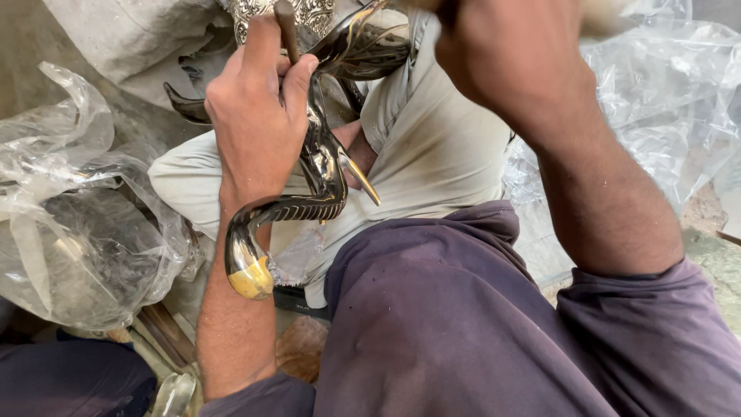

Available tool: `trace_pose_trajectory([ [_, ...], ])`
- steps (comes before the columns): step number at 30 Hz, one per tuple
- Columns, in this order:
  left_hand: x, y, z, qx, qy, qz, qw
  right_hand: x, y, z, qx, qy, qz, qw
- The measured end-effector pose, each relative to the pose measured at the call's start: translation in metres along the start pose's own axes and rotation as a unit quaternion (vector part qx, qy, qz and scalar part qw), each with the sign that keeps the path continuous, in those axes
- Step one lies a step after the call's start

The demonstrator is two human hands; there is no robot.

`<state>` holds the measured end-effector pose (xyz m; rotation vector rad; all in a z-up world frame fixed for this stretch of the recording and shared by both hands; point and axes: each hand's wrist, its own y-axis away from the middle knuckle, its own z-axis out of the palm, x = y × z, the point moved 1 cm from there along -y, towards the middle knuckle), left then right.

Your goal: The person uses a chisel and hammer to engrave decorative patterns on a metal object shaped like a bird. They repeatedly strike the chisel to create fine details on the surface.

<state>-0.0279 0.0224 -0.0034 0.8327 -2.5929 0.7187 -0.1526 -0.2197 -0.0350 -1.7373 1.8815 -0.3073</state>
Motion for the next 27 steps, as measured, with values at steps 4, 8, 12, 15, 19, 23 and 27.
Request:
trace_pose_trajectory([
  [4, 0.005, 0.002, -0.001, -0.009, -0.002, 0.002, 1.000, 0.000, 0.005, 0.008, 0.014, -0.136, 0.032, 0.990],
  [8, 0.006, 0.002, -0.004, -0.011, -0.017, 0.040, 0.999, 0.001, 0.012, 0.012, 0.033, -0.083, 0.015, 0.996],
  [12, 0.003, 0.004, -0.003, -0.035, -0.021, 0.013, 0.999, 0.004, 0.022, 0.002, 0.027, -0.085, -0.015, 0.996],
  [15, 0.002, 0.003, -0.003, -0.032, -0.011, 0.014, 0.999, 0.002, 0.021, -0.007, -0.001, -0.045, 0.033, 0.998],
  [19, 0.002, 0.008, -0.004, -0.034, -0.018, 0.024, 0.999, -0.012, 0.020, -0.009, 0.055, -0.153, 0.053, 0.985],
  [23, 0.001, 0.004, -0.003, -0.039, -0.034, 0.031, 0.998, -0.018, 0.019, -0.013, 0.036, -0.047, 0.059, 0.997],
  [27, 0.004, 0.004, -0.005, -0.042, -0.035, 0.021, 0.998, -0.017, 0.017, -0.015, -0.007, -0.045, 0.063, 0.997],
])
